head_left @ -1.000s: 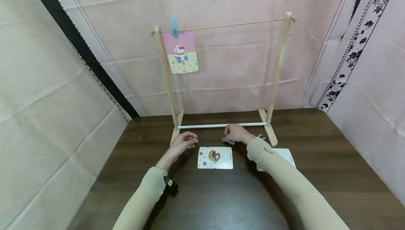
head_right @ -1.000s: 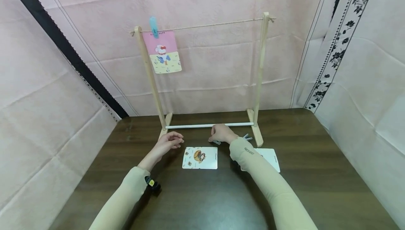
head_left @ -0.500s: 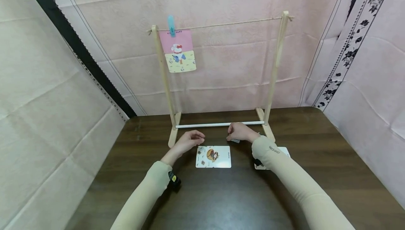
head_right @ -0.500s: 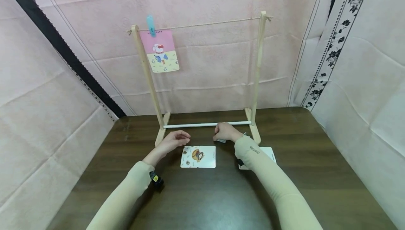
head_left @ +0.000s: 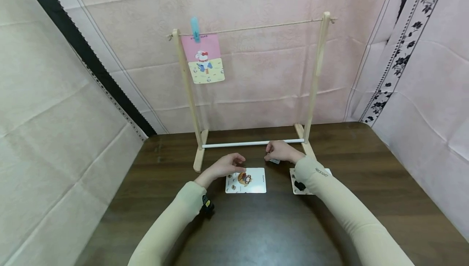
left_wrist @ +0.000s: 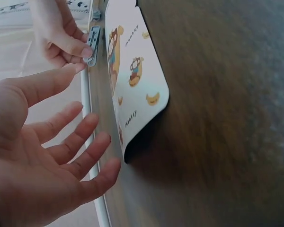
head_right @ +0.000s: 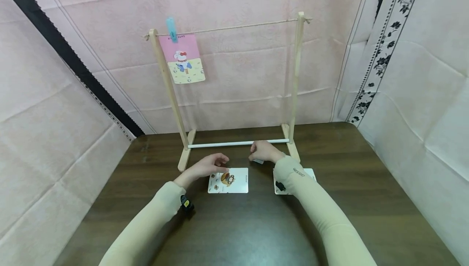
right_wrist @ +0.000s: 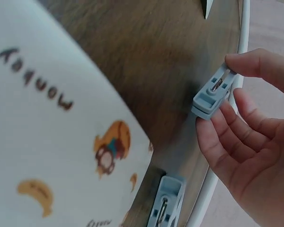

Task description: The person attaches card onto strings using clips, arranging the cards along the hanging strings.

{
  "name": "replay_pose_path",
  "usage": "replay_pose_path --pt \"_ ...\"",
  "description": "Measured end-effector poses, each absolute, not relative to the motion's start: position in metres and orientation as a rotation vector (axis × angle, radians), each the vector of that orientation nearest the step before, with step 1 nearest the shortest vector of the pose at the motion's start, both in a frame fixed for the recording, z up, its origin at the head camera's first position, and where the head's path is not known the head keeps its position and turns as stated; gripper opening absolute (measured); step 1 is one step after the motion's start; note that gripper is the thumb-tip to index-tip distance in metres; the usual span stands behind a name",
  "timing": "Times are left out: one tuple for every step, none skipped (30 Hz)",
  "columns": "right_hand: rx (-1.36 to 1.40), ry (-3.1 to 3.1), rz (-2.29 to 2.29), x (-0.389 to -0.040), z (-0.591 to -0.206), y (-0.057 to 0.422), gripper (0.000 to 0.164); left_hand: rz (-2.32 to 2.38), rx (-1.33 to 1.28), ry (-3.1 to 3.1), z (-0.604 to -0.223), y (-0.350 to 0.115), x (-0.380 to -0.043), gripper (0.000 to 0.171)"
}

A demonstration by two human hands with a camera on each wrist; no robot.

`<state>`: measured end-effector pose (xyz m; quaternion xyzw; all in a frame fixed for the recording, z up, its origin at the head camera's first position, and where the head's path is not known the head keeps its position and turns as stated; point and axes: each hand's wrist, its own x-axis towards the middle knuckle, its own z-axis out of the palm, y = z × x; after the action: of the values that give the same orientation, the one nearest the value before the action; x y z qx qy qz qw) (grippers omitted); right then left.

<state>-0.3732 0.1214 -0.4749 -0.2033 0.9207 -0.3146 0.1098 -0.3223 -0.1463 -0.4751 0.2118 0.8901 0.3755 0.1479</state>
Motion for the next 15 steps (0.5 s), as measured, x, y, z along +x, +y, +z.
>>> replay_pose_path --pt "-0.595 2.702 -0.932 -0.373 -0.475 0.122 0.027 1.067 0.615 2.561 -0.475 -0.145 -0.323 0.044" --pt "-0.592 2.700 -0.939 -0.373 -0.475 0.123 0.028 1.053 0.621 2.560 -0.476 -0.144 -0.323 0.046" --pt "-0.595 2.701 -0.945 -0.373 -0.475 0.123 0.029 1.038 0.624 2.558 -0.476 -0.143 -0.323 0.047" --pt "-0.600 2.706 -0.950 -0.373 -0.475 0.124 0.030 1.021 0.624 2.557 -0.476 -0.142 -0.324 0.049" --pt "-0.605 2.712 -0.955 -0.373 -0.476 0.125 0.031 1.004 0.624 2.558 -0.477 -0.141 -0.324 0.050" --pt "-0.604 2.719 -0.963 -0.374 -0.476 0.126 0.032 0.992 0.621 2.554 -0.477 -0.141 -0.325 0.052" --pt "-0.605 2.727 -0.968 -0.374 -0.477 0.127 0.034 0.977 0.622 2.552 -0.477 -0.140 -0.325 0.053" --pt "-0.603 2.732 -0.975 -0.375 -0.477 0.128 0.035 0.963 0.620 2.549 -0.476 -0.139 -0.326 0.055" --pt "-0.599 2.734 -0.983 -0.375 -0.477 0.129 0.035 0.946 0.622 2.548 -0.476 -0.139 -0.326 0.056" --pt "-0.594 2.736 -0.990 -0.375 -0.477 0.130 0.036 0.930 0.627 2.547 -0.476 -0.138 -0.326 0.058" --pt "-0.591 2.733 -1.000 -0.375 -0.477 0.131 0.037 0.918 0.634 2.542 -0.475 -0.138 -0.326 0.059" --pt "-0.589 2.729 -1.010 -0.375 -0.477 0.132 0.037 0.902 0.640 2.537 -0.474 -0.137 -0.325 0.060" --pt "-0.584 2.725 -1.018 -0.374 -0.477 0.133 0.038 0.876 0.648 2.540 -0.474 -0.137 -0.325 0.060" --pt "-0.578 2.721 -1.025 -0.374 -0.477 0.133 0.039 0.850 0.650 2.540 -0.473 -0.137 -0.324 0.061" --pt "-0.572 2.718 -1.030 -0.373 -0.477 0.134 0.040 0.825 0.654 2.538 -0.473 -0.136 -0.324 0.062"
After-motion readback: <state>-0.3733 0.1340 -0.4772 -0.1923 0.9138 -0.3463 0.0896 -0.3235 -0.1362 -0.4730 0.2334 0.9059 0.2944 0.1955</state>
